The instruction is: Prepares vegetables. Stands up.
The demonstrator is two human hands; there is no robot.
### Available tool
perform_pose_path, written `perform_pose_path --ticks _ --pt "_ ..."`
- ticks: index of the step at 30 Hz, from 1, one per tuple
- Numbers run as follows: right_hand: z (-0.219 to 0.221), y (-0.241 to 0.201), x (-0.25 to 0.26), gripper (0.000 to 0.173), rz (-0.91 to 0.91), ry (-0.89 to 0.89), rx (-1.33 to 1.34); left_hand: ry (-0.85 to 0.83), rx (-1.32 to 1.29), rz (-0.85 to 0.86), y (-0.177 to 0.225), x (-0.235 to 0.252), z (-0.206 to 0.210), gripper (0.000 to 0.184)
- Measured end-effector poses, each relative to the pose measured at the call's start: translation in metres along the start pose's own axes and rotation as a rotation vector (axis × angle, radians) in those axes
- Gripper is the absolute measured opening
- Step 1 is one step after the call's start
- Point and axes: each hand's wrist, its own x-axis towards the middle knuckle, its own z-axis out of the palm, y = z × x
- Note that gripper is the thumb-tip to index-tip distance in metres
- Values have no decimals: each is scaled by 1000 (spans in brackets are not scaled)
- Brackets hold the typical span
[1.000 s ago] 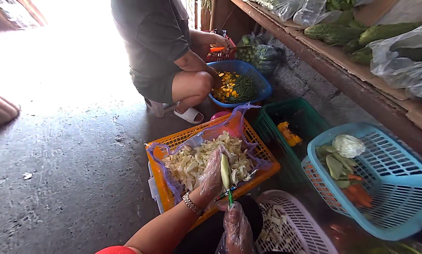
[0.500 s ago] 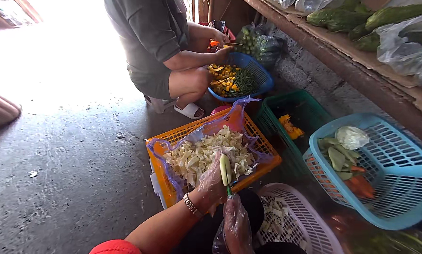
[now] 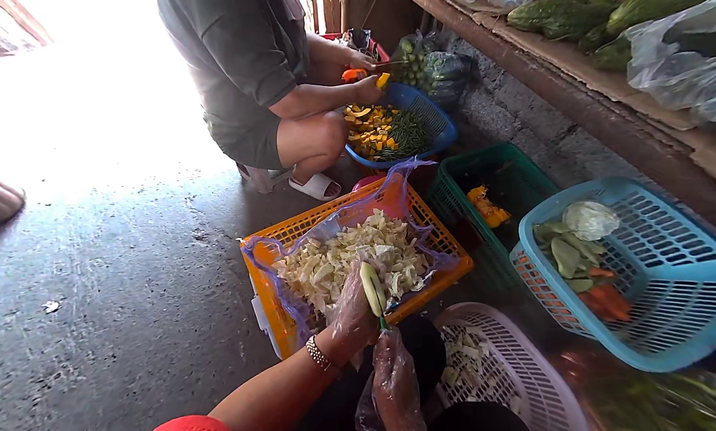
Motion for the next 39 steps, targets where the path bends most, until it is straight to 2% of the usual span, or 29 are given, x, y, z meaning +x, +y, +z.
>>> perform_pose_path --ticks 2,3,6,8,11,13,16,18,21,25,26,29,31,33,36,37,39 --pt "-1 1 0 34 14 -24 32 28 30 100 -2 2 1 48" --pt "-1 1 0 33 7 -22 18 29 27 81 -1 2 2 47" --pt "1 5 3 33 -69 34 -115 -7 -60 -165 7 -5 0 44" --pt "2 6 3 34 -77 56 -139 10 -95 -241 9 -7 2 45" --pt "-4 4 1 33 23 -25 -6 32 39 -123 3 -1 1 46" --pt "-14 0 1 38 119 -128 143 -42 207 -29 1 6 -8 47" --pt "-21 -3 2 41 141 -168 211 -119 395 31 8 13 -14 56" --pt "-19 -5 3 41 138 -178 185 -113 367 43 10 16 -12 60" --pt "-8 -5 2 38 47 -127 52 -115 191 57 5 16 -12 55" --pt "7 3 2 38 -55 -10 -76 -83 -46 -175 5 9 -16 51" --pt "7 3 3 37 -46 -20 -70 -52 -13 -141 5 7 -16 50" --pt "5 0 4 33 17 -106 -7 -14 131 138 4 11 -18 49" --pt "4 -3 4 32 19 -132 3 43 158 223 3 12 -17 50" --pt "6 -4 7 32 -24 -112 -45 27 130 161 10 9 -14 51" --pt "9 -3 9 34 -42 -80 -135 -22 -32 -146 21 4 -13 53" --pt "10 -5 9 34 -34 -82 -139 -19 -56 -172 22 4 -14 53" --pt "8 -10 10 32 1 -113 -107 -18 20 -26 20 4 -15 51"
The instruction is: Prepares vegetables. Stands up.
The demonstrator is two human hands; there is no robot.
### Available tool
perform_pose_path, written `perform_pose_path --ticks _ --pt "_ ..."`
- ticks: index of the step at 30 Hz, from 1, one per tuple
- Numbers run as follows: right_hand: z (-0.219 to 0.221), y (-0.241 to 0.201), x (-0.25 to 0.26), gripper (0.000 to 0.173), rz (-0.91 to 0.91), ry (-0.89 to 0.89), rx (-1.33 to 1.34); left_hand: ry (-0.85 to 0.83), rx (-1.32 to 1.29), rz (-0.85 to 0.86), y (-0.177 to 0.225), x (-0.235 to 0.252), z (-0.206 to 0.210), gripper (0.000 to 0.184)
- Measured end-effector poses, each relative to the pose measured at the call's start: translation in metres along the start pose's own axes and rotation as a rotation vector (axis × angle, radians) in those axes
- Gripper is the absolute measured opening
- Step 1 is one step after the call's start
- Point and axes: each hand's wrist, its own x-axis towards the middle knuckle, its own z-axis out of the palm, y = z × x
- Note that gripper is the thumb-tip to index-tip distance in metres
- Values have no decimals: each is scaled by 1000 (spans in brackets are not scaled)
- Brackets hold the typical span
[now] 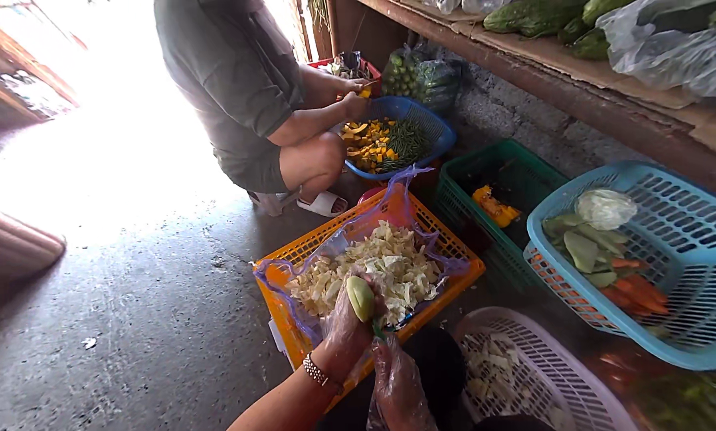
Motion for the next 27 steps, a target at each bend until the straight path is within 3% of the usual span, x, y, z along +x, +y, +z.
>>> perform_pose_path --ticks 2,4,7,9,11,14,16,22,27 --pt "-1 -1 -1 31 33 -59 70 52 138 257 -5 3 -1 52" --pt "-2 1 -1 30 33 -79 102 68 174 366 -8 7 -2 52" --pt "-1 5 2 33 2 -34 14 -35 75 142 -3 4 -5 52" --pt "0 6 4 34 -2 -13 -31 -19 -25 -11 2 3 -1 54" --pt "-1 5 5 33 4 -6 -26 8 -34 24 1 2 3 54" --pt "-6 0 5 31 63 -94 66 94 139 311 -5 3 8 53" --pt "-6 -1 5 30 61 -97 73 140 171 362 -4 4 9 53" --pt "-4 -7 19 34 -5 -51 -172 27 -99 18 13 6 -1 51" --pt "-1 -6 25 34 36 -149 26 140 -29 36 20 7 4 46"
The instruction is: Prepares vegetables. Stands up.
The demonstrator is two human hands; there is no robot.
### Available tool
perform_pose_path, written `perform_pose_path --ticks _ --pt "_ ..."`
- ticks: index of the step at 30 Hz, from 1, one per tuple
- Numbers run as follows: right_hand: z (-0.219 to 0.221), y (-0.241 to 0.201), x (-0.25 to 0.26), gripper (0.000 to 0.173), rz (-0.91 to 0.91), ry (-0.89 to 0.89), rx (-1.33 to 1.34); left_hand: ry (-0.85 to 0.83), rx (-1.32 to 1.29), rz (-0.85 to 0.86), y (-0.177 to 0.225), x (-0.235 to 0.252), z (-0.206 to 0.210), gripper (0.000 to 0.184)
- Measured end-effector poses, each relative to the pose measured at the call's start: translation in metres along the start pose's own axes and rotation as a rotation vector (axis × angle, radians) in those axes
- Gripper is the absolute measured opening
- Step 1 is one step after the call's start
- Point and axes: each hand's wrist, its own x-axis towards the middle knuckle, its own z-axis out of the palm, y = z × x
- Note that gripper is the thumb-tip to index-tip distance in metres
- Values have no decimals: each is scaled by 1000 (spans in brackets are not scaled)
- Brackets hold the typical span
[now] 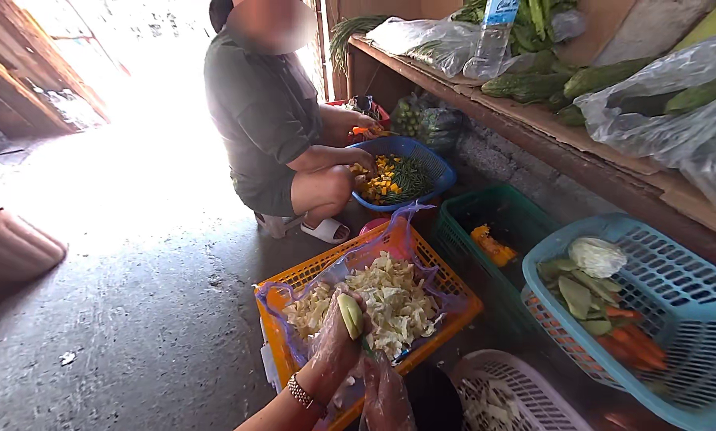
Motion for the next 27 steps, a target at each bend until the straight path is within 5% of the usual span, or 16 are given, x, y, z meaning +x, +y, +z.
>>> perform_pose_path --ticks 8,13,19,23,25,27 --pt "8 6 -2 36 -117 190 -239 -139 -208 -210 4 4 -13 49" --pt "7 3 0 33 -93 100 -73 -211 38 -53 7 1 -12 50" --pt "-18 -5 1 40 116 -66 241 -404 573 294 7 14 -23 86" --pt "-21 -5 -1 41 108 -67 164 -475 676 371 1 18 -22 134" --pt "-15 -7 -4 39 61 -21 107 -459 708 457 -5 19 -20 120" --pt "-11 -9 -6 38 52 7 77 -419 690 523 -10 17 -17 86"
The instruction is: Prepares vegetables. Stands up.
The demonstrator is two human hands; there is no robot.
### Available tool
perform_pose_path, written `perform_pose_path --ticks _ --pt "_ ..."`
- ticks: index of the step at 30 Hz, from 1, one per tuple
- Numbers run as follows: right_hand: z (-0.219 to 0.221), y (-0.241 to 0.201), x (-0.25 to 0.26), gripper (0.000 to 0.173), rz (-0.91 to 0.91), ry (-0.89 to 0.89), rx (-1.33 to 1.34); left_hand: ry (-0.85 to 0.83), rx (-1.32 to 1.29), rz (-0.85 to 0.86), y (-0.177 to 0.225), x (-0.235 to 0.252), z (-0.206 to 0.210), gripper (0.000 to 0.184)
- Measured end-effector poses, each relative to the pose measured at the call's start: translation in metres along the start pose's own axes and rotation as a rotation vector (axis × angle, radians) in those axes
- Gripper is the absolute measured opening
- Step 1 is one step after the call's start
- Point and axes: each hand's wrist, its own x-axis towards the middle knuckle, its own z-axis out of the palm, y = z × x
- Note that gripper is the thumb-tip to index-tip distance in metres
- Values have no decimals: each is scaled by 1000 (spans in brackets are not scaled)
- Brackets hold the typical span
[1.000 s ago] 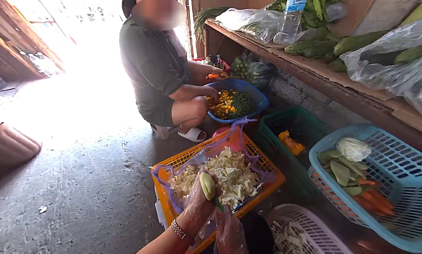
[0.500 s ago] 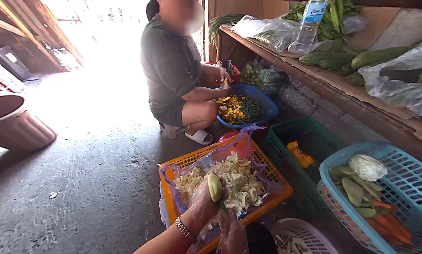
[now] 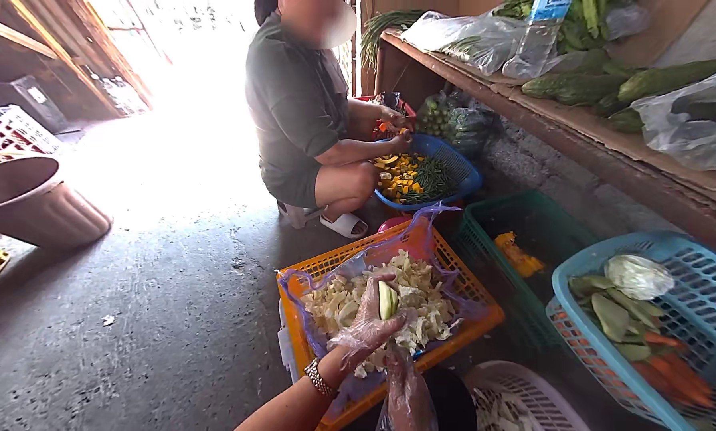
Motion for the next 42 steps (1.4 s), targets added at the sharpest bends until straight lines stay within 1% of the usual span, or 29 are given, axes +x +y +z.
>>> perform_pose_path --ticks 1,2,5,6,7,10,11,12,15,16,17,18,21,22,23,24,25,27,28,29,30,33,34,35,37,38,40,41,42 --pt "1 0 0 38 -1 8 -7 35 -9 21 -1 -1 2 74" --pt "3 1 -1 37 -9 17 -14 65 -24 37 -2 -2 4 67" --pt "6 5 -1 36 -62 48 -46 121 -58 131 -8 -5 8 60" --pt "7 7 0 35 -74 61 -62 133 -62 126 -8 -6 9 57" --pt "8 9 0 35 -83 74 -82 149 -79 71 -4 -7 11 54" --pt "9 11 2 32 -78 76 -137 255 -223 -234 10 -8 16 48" --pt "10 11 2 32 -79 80 -140 273 -236 -260 11 -9 16 50" --pt "12 11 2 31 -80 81 -136 280 -222 -227 9 -10 15 51" --pt "14 10 1 31 -91 77 -96 268 -51 63 -1 -13 13 55" --pt "15 11 0 31 -99 80 -86 272 -17 124 -3 -14 12 56" --pt "16 11 0 30 -103 82 -90 284 -9 135 -3 -14 13 56" --pt "15 11 1 30 -99 80 -108 293 -16 91 0 -14 13 56" --pt "12 7 4 32 -31 45 -190 337 -117 -254 14 -12 14 58" --pt "12 6 5 33 -17 37 -201 344 -149 -328 17 -11 13 58" --pt "14 6 5 33 -24 42 -196 352 -167 -348 17 -10 12 57" --pt "15 8 5 33 -40 48 -183 362 -155 -309 15 -11 12 57" --pt "16 8 5 32 -58 55 -162 372 -112 -212 11 -12 13 57" --pt "17 7 3 32 -72 56 -119 362 -2 64 1 -14 13 56" --pt "17 7 2 32 -76 61 -117 365 39 141 -2 -14 12 56" --pt "17 7 2 32 -82 70 -138 373 50 138 -3 -14 13 57" --pt "16 8 4 32 -80 80 -168 374 28 60 0 -14 13 58" --pt "14 6 8 34 -34 77 -258 401 -128 -340 17 -8 14 57" --pt "13 6 10 34 -22 71 -268 404 -161 -405 20 -4 14 52" --pt "14 6 12 34 -22 72 -269 410 -186 -428 20 -1 13 44" --pt "16 6 15 34 -11 34 -245 411 -197 -377 17 -2 10 41" --pt "17 5 15 34 -3 7 -212 415 -175 -299 14 -6 9 44" --pt "18 3 13 35 1 -20 -142 403 -80 -56 3 -11 6 54" --pt "18 3 12 34 -6 -17 -123 403 -60 25 -2 -12 5 56" --pt "20 5 12 34 -18 -3 -130 402 -62 39 -4 -13 4 55"
